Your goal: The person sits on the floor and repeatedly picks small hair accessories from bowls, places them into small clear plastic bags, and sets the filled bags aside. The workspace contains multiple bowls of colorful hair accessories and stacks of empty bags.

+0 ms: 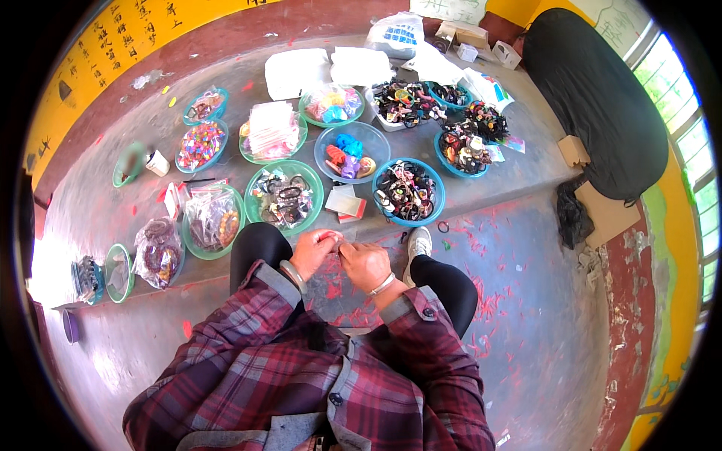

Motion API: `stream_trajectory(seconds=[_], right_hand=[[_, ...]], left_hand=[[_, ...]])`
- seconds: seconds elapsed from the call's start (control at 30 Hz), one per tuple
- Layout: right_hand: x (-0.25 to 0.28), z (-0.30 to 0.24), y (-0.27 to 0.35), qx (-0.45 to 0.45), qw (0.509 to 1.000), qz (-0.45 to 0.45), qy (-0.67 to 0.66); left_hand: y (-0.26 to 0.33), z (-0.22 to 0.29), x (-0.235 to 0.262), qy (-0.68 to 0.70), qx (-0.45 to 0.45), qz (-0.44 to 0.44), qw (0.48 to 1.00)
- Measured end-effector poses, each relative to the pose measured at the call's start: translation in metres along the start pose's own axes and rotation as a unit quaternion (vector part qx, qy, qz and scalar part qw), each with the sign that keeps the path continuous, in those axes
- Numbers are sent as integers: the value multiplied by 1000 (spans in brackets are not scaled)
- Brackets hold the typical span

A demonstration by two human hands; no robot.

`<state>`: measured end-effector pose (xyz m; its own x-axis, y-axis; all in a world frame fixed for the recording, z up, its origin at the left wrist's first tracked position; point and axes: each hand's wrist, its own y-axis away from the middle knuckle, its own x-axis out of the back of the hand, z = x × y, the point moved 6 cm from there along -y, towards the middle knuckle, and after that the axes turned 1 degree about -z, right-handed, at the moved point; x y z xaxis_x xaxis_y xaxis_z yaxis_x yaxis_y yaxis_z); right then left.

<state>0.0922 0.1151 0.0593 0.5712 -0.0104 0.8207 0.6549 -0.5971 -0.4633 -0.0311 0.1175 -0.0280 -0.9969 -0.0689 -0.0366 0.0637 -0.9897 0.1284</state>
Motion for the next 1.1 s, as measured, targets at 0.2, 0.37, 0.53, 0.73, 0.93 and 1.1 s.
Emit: stream_trajectory(seconds=[0.2, 0.37, 0.53, 0.73, 0.93, 1.1], right_hand=[[0, 2, 0, -67, 997, 3, 42], [-6, 1, 4, 5, 999, -17, 28], [1, 12, 1, -39, 998, -26, -32], [23, 118, -15, -222, 969, 47, -100], [22, 263, 13, -444, 893, -22, -67], [-29, 316, 43, -455, 881, -130, 11]], left_hand=[[5, 21, -3, -170, -101, 32, 980], [8, 23, 0, -181, -108, 83, 974], [8, 27, 5, -212, -84, 108, 968], [4, 29, 8, -246, -77, 92, 962], [6, 32, 3, -270, -22, 53, 961], [3, 32, -9, -224, -20, 19, 974]])
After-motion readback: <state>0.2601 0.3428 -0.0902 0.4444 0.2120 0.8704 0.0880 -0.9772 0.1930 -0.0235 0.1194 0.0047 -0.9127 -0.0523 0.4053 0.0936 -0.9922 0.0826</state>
